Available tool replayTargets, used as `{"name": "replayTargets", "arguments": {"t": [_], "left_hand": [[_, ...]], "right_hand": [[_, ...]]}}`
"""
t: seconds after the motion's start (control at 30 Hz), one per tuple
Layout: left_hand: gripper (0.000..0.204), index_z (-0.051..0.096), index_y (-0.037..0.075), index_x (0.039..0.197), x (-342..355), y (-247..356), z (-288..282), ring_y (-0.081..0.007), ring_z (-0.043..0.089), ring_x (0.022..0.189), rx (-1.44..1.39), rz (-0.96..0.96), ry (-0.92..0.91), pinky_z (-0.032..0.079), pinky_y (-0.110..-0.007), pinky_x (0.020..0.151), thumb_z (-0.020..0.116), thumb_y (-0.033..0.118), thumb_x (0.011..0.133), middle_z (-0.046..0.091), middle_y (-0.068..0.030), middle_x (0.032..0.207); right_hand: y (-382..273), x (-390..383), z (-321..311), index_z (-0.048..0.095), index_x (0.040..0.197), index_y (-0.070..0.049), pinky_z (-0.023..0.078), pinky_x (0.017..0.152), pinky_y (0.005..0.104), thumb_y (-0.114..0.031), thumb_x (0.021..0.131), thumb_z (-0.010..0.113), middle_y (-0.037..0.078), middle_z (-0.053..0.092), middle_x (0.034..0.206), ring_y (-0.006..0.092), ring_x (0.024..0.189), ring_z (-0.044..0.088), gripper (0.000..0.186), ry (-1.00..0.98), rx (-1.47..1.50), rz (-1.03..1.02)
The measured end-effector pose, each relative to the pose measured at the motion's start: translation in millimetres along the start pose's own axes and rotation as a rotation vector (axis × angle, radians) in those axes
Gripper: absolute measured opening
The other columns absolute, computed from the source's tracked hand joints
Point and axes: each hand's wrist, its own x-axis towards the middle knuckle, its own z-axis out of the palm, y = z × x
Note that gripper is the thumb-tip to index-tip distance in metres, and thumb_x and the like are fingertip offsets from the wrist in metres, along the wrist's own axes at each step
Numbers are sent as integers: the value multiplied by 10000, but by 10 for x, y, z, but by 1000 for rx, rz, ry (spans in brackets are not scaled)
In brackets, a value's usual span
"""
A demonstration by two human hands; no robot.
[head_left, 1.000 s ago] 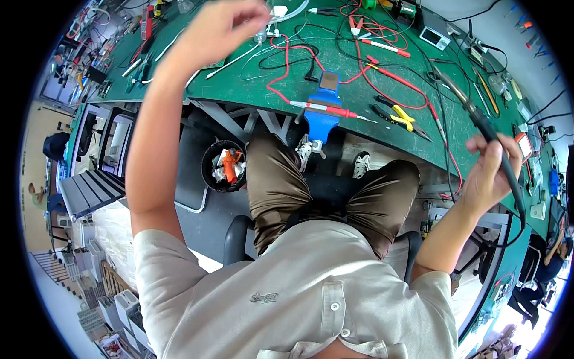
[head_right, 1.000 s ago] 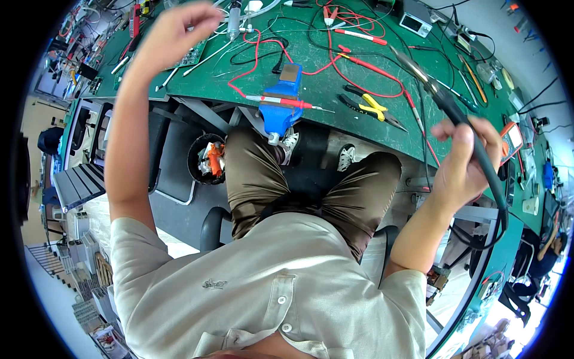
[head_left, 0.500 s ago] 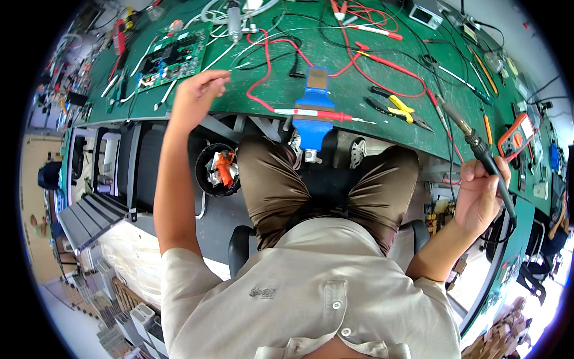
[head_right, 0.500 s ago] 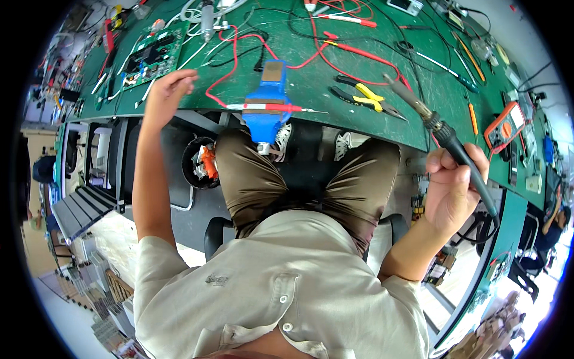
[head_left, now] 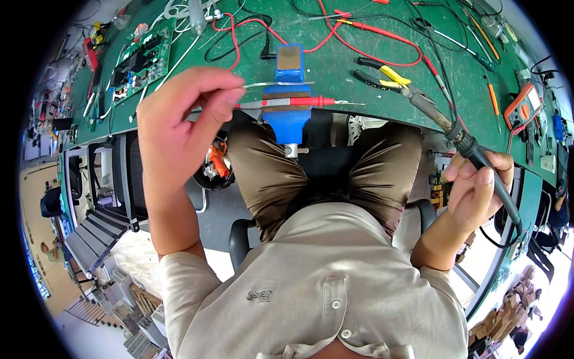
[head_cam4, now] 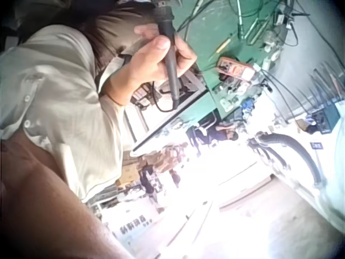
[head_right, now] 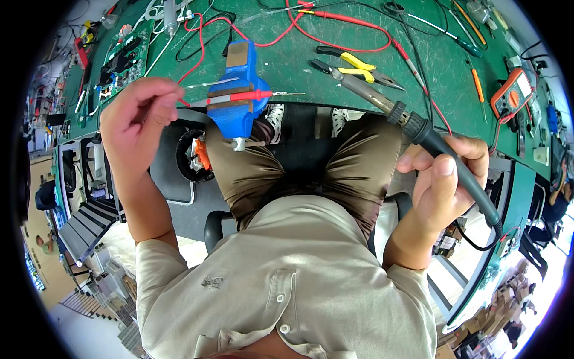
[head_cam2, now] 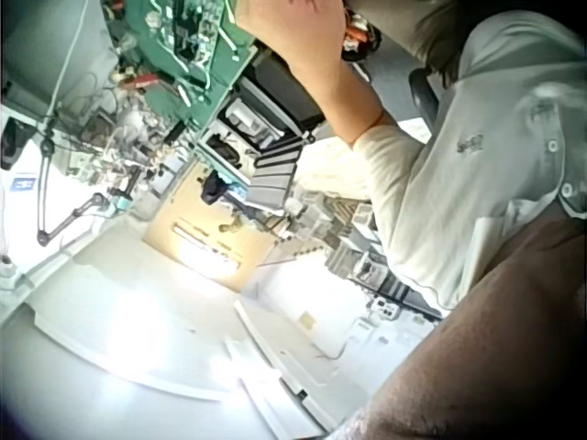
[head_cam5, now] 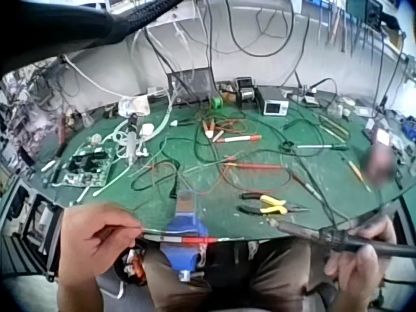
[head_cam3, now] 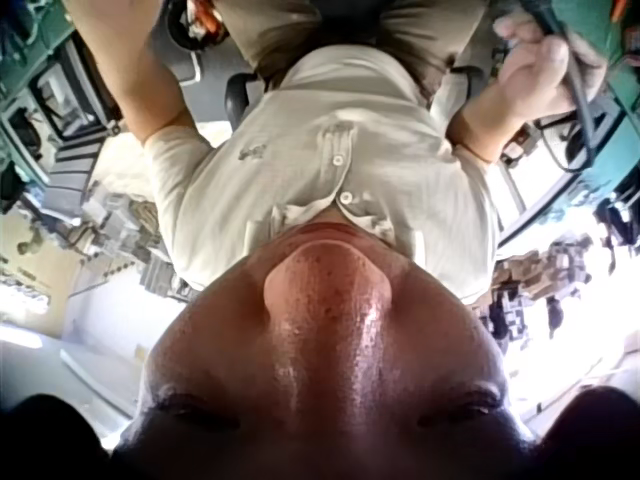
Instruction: The person solders a component to a multimeter probe that is secured in a blue table vise. The person holds a piece of solder in one hand and a soldering iron in the other, applying heat to the joint multiple times.
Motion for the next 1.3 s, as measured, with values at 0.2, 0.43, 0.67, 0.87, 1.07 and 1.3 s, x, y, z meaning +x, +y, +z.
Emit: {"name": "replayTargets", "arguments": {"t": [0.2, 0.43, 0.67, 0.87, 1.07, 1.3], "left_hand": [[111, 693, 4, 904, 82, -34, 262, -205, 661, 731, 178, 277, -46, 519, -277, 616, 715, -29, 800, 693, -100, 848], [88, 669, -22, 908, 89, -87, 333, -217, 671, 749, 146, 267, -138, 523, -272, 636, 692, -51, 828, 688, -131, 852], [83, 668, -22, 908, 135, -90, 312, -219, 673, 748, 149, 264, -191, 524, -275, 641, 686, -51, 832, 689, -134, 850], [95, 672, -19, 899, 178, -85, 294, -213, 660, 736, 142, 239, -205, 512, -276, 627, 703, -49, 814, 687, -130, 853], [98, 678, -14, 896, 172, -55, 305, -203, 645, 718, 58, 212, -200, 495, -266, 612, 698, -54, 809, 677, -118, 848], [89, 678, -14, 903, 178, -48, 307, -177, 630, 711, 67, 178, -229, 478, -254, 595, 685, -52, 823, 668, -115, 849]], "right_hand": [[87, -53, 45, 506, 1027, 24, 506, 485, 343, -185, 931, 639, 126, 582, 676, 230, 518, 589, 266, 8, 13, 39], [120, -44, 25, 480, 1056, 24, 511, 473, 338, -224, 945, 634, 138, 583, 672, 221, 510, 581, 312, 8, 25, 51], [102, -40, 92, 461, 1041, 10, 527, 475, 338, -254, 939, 644, 139, 573, 643, 219, 503, 582, 337, -1, 22, 134], [96, -34, 189, 455, 1038, 3, 526, 475, 332, -255, 938, 642, 144, 567, 630, 211, 493, 572, 334, -40, -11, 91], [95, -34, 200, 454, 1035, 4, 525, 474, 327, -262, 940, 629, 138, 563, 633, 207, 492, 566, 332, -6, -24, 100], [83, -59, 184, 453, 1030, 0, 527, 475, 328, -251, 935, 629, 137, 563, 641, 202, 513, 570, 321, 21, -28, 120]]}}
